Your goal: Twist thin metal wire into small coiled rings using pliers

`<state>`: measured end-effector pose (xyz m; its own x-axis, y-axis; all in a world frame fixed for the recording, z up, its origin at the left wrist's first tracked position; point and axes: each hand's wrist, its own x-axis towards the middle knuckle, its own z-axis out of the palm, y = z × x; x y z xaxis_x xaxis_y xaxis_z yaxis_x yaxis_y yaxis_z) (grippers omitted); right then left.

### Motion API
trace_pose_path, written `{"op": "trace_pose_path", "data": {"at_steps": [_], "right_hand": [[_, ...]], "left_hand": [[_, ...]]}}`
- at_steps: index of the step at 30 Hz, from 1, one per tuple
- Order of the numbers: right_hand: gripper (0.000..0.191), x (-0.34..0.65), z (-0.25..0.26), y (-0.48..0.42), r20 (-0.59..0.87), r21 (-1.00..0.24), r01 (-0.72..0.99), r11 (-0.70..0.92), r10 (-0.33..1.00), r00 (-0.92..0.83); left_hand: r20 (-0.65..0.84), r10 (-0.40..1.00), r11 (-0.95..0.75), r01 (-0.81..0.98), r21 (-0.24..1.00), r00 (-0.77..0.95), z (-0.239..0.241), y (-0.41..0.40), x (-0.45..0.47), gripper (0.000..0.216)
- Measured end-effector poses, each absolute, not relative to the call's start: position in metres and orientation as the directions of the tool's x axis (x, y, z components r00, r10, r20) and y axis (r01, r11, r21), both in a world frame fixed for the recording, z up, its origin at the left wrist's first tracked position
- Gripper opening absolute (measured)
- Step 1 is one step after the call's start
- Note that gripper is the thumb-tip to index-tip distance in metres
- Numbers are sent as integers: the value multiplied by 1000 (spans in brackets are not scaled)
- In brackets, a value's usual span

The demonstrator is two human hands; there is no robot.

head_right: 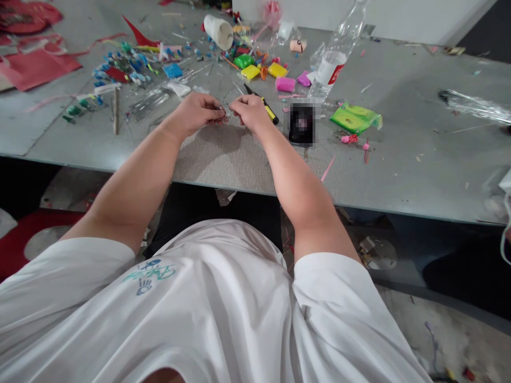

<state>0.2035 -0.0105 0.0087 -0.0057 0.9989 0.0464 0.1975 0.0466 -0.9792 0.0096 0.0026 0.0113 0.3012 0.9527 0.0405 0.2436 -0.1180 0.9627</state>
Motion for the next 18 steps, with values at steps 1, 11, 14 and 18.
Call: {"op": "trace_pose_path", "data": {"at_steps": [1,11,14,18], "right_hand": [[46,203,9,-11,38,-984,173,41,999,-19],[47,207,10,-11,-69,-996,-44,-75,989,-129],[46,208,9,-9,-107,-993,-29,-111,987,-122],[46,207,12,-13,-105,-992,-57,-112,988,-115]], "left_hand": [[37,955,-114,247,962,294,12,2,10,22],[46,959,-124,267,956,281,18,-4,12,26],[41,957,-117,253,960,287,20,-6,12,26],[17,940,-111,258,960,341,21,-6,10,22]]}}
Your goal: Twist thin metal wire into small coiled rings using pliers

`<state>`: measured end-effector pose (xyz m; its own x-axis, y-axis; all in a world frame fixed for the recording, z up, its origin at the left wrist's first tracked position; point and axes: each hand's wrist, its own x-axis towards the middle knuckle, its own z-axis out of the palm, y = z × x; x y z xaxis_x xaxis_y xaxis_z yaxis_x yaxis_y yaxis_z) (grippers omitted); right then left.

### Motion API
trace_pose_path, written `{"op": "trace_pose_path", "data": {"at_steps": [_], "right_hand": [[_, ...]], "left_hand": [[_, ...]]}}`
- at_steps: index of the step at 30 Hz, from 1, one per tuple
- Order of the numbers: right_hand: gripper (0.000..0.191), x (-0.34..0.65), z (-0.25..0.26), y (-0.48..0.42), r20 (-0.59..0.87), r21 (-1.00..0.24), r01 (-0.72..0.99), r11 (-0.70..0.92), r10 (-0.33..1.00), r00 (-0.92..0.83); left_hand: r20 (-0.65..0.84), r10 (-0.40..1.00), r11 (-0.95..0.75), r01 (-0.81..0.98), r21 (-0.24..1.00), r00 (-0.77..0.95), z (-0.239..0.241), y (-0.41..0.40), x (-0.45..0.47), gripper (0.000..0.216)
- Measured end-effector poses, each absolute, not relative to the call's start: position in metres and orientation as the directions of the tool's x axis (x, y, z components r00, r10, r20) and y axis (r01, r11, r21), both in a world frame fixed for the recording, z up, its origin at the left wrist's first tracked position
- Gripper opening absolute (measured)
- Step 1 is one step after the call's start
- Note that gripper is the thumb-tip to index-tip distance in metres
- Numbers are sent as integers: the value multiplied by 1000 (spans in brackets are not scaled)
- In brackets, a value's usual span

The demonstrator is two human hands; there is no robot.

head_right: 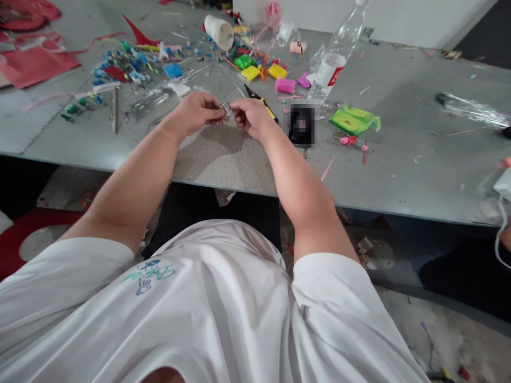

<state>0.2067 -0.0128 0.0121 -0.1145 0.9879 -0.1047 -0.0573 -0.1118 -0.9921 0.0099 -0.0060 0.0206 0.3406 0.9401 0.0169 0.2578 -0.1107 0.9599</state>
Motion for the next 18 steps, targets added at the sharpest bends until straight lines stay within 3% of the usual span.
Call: {"op": "trace_pose_path", "data": {"at_steps": [13,18], "right_hand": [[45,206,19,-17,-136,-984,-94,-152,979,-152],[48,206,28,-26,-164,-942,-237,-236,944,-287]], "left_hand": [[115,917,-190,166,968,383,17,-1,7,21],[167,911,-226,117,967,378,19,-4,8,27]]}}
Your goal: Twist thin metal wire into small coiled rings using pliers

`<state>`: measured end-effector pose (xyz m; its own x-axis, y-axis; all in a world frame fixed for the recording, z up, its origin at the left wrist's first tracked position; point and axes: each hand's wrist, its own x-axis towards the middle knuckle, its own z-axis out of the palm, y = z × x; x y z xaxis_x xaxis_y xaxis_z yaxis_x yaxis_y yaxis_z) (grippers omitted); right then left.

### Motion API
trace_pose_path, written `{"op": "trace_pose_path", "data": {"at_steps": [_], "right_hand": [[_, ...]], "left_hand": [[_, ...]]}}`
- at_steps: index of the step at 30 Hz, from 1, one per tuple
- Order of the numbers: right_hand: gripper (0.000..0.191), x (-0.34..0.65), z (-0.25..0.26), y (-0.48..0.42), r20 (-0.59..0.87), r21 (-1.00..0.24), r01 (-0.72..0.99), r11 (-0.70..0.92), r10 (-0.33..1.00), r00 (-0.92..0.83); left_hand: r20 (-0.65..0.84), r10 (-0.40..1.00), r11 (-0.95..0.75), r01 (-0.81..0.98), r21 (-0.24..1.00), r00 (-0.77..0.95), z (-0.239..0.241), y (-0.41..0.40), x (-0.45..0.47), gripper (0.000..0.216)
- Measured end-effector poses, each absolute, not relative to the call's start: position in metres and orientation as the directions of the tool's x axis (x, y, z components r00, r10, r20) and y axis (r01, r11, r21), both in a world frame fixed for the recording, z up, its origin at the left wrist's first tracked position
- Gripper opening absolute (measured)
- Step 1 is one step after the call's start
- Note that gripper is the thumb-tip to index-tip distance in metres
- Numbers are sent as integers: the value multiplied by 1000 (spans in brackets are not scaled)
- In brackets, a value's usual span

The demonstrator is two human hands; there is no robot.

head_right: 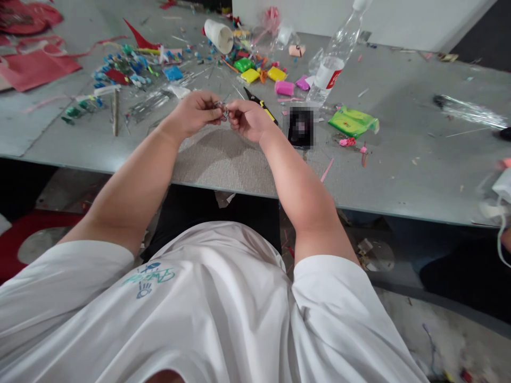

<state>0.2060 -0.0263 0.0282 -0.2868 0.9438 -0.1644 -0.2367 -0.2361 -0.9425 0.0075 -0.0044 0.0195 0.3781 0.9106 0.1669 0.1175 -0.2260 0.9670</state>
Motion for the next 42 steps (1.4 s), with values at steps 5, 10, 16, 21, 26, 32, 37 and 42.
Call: {"op": "trace_pose_path", "data": {"at_steps": [5,10,16,21,26,32,37,42], "right_hand": [[47,204,19,-17,-146,-980,-103,-171,966,-215],[41,199,9,-11,17,-995,98,13,999,36],[27,198,12,-19,284,-931,248,268,958,33],[16,195,13,-24,285,-922,287,261,957,46],[13,195,5,-16,206,-955,224,193,978,33],[20,199,-14,2,237,-944,235,233,971,-13],[18,198,-24,13,318,-911,260,321,946,-55],[22,198,-26,14,353,-894,265,360,932,-76]], "left_hand": [[130,940,-192,173,966,316,20,-3,9,26],[117,963,-175,232,957,243,19,1,9,28],[150,959,-211,252,944,240,21,-5,10,25],[158,959,-222,273,936,237,21,-7,11,25],[215,949,-275,266,924,232,16,-2,12,29],[261,934,-326,288,900,243,10,3,12,29],[282,927,-346,280,895,246,12,3,12,31],[251,938,-312,267,912,238,15,1,12,32]]}}
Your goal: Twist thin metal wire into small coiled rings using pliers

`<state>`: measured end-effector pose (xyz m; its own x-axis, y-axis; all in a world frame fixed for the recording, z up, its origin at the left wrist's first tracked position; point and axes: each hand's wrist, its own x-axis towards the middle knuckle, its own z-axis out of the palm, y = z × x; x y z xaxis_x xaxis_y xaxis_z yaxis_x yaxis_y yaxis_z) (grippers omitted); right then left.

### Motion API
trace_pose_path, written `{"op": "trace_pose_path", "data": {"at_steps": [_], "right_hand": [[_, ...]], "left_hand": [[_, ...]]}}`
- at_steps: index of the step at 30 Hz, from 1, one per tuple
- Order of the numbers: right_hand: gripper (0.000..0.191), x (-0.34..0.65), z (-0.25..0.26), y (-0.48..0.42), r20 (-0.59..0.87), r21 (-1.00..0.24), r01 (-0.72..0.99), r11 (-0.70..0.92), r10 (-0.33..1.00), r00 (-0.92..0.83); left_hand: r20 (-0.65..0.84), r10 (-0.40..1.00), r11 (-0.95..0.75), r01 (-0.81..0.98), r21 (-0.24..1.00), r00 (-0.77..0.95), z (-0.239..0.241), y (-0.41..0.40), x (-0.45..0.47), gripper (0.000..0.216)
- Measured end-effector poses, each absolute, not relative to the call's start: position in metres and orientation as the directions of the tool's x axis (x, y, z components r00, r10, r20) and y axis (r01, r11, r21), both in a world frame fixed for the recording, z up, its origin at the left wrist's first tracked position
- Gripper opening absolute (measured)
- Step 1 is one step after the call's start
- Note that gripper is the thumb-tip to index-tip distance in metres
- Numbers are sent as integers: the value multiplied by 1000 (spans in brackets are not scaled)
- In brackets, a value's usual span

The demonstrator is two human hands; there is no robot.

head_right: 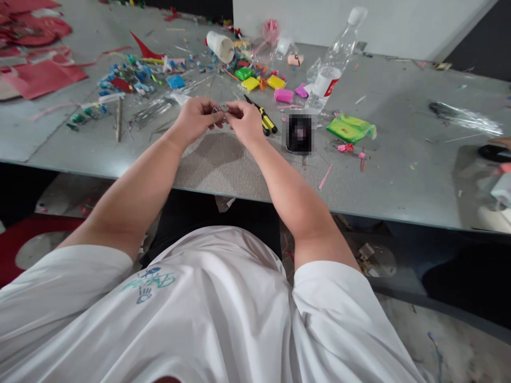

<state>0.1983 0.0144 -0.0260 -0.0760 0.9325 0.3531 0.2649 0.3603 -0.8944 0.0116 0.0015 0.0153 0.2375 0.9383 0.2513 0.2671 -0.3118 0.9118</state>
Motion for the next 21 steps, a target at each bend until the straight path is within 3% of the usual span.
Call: {"op": "trace_pose_path", "data": {"at_steps": [10,21], "right_hand": [[31,198,-30,15,399,-880,246,406,913,-78],[37,197,-38,24,298,-944,134,303,953,-54]], "left_hand": [[231,945,-292,282,914,232,18,-2,13,29],[282,914,-368,301,880,293,8,7,8,29]]}}
